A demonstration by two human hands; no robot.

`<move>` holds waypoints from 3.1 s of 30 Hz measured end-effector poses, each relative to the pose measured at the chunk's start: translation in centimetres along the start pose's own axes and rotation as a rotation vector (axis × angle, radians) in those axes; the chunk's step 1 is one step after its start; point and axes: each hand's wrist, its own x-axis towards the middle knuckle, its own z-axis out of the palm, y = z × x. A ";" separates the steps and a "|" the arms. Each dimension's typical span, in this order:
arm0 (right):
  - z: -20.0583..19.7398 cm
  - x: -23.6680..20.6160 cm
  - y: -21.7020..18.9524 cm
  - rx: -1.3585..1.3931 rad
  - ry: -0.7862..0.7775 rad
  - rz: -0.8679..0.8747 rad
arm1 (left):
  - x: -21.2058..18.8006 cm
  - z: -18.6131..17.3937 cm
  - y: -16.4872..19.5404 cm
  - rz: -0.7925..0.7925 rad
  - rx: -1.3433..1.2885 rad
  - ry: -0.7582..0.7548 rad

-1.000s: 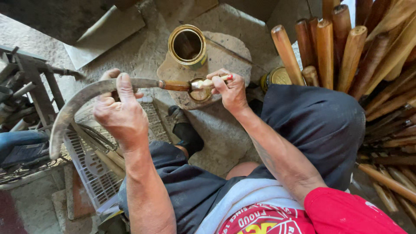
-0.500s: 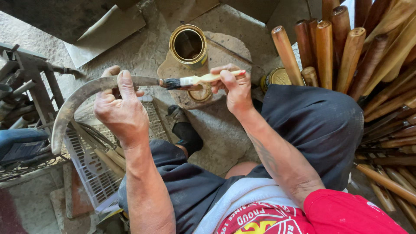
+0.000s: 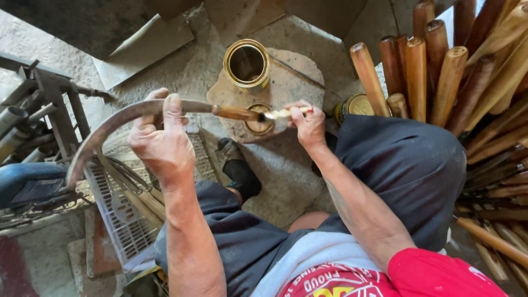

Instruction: The person applies a dark finish to the wooden handle of a curved sickle using a small brush. They repeatedly dip the brush into a can of finish and coat the handle while seated on the floor.

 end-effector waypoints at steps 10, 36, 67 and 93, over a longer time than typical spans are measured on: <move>1.9 -1.0 -10.7 0.334 -0.131 -0.099 | -0.5 -0.2 1.0 -0.092 -0.224 -0.127; 1.4 -0.2 -14.4 0.268 -0.269 -0.137 | -0.8 -1.0 2.6 -0.065 0.102 -0.303; -0.4 0.2 -1.2 0.291 -0.162 0.081 | 0.5 -4.2 2.6 -0.082 0.223 -0.367; -1.2 -0.9 1.1 0.059 -0.108 0.064 | 1.5 -3.9 0.4 -0.154 0.165 -0.107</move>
